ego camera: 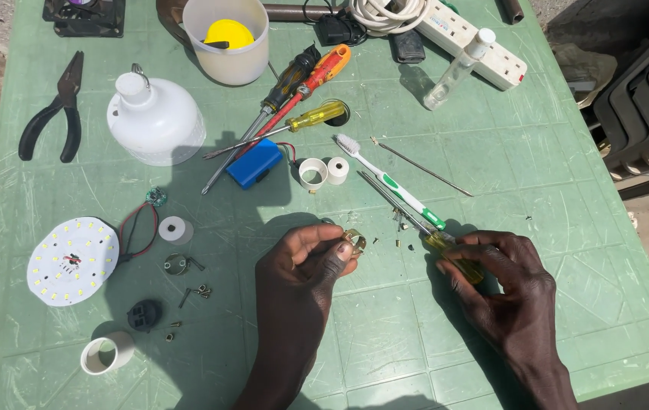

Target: The person assembles a small electrical component, likely a lamp holder, using a screwdriver to tighten screws and secure internal parts. They manipulate wires and small metal pieces, occasionally using a toothbrush to clean the component. The workspace is a green table with various tools and parts scattered around.

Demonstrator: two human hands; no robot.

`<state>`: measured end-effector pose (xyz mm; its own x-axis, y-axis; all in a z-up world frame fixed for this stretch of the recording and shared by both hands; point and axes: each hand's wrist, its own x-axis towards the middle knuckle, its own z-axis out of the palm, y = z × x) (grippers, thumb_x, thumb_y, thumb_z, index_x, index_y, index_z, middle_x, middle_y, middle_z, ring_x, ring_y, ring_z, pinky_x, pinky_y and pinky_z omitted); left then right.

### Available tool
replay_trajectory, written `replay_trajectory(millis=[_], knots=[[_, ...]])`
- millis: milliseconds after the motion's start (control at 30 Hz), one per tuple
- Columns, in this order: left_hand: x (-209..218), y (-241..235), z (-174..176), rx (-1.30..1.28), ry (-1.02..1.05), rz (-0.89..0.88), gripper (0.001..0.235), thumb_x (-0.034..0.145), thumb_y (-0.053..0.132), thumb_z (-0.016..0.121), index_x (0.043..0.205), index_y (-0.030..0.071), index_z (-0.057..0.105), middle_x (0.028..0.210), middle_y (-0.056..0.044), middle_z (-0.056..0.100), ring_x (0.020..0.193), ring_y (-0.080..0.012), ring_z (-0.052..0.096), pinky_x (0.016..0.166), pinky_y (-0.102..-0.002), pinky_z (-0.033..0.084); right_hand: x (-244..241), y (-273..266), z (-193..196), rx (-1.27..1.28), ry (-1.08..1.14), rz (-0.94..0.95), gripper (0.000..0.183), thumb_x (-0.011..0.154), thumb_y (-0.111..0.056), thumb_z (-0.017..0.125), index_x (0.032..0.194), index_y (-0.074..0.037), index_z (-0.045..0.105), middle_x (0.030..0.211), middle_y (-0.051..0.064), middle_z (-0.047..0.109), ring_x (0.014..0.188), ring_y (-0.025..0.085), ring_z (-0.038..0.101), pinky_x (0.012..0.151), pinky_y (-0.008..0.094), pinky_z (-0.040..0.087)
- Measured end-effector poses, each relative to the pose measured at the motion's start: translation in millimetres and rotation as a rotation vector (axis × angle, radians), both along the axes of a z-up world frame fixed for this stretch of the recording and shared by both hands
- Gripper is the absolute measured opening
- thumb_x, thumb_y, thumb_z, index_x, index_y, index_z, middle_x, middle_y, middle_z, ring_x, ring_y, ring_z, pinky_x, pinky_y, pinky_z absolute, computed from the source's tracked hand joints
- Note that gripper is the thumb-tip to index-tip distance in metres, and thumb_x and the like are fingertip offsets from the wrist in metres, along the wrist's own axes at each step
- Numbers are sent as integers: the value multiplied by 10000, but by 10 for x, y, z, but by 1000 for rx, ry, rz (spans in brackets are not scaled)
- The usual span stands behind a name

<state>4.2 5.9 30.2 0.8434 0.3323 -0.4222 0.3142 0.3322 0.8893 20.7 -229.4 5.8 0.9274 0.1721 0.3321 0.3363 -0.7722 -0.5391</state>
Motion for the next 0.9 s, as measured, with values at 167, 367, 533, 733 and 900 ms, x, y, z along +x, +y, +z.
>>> replay_trajectory(millis=[167,367,533,733,900], knots=[[6,-2,-7,14,-17,-9,267,817,71,764,1072,-8,768,970,-178,857,886,-257,847,811,-387,743,156,411,251,15,65,131,166,884,-165,776,1047,-152,803,951,38,698,843,189,676,687,321,525],[39,30,-95,14,-91,9,276,810,55,764,1076,-20,755,1016,-193,843,922,-263,833,830,-376,727,315,677,11,-147,189,84,144,914,-335,693,973,-228,771,863,17,666,615,265,666,531,436,459],[42,18,-103,-57,-115,26,257,821,16,753,1071,-43,741,996,-213,835,925,-286,831,840,-408,730,260,705,12,-170,150,136,44,906,-199,664,944,-177,663,866,22,668,739,285,636,586,460,458],[26,-5,-114,-135,-152,22,286,824,33,752,1102,-31,719,981,-221,805,872,-304,811,827,-453,716,110,686,204,748,278,73,56,912,-20,745,914,-20,689,764,70,673,645,158,677,632,256,591],[-24,-52,15,-100,-109,-98,306,871,58,721,1166,-14,761,1022,-191,828,943,-278,823,873,-407,711,56,673,94,1017,475,36,225,866,-2,756,1082,13,695,891,159,743,732,239,750,717,321,668]])
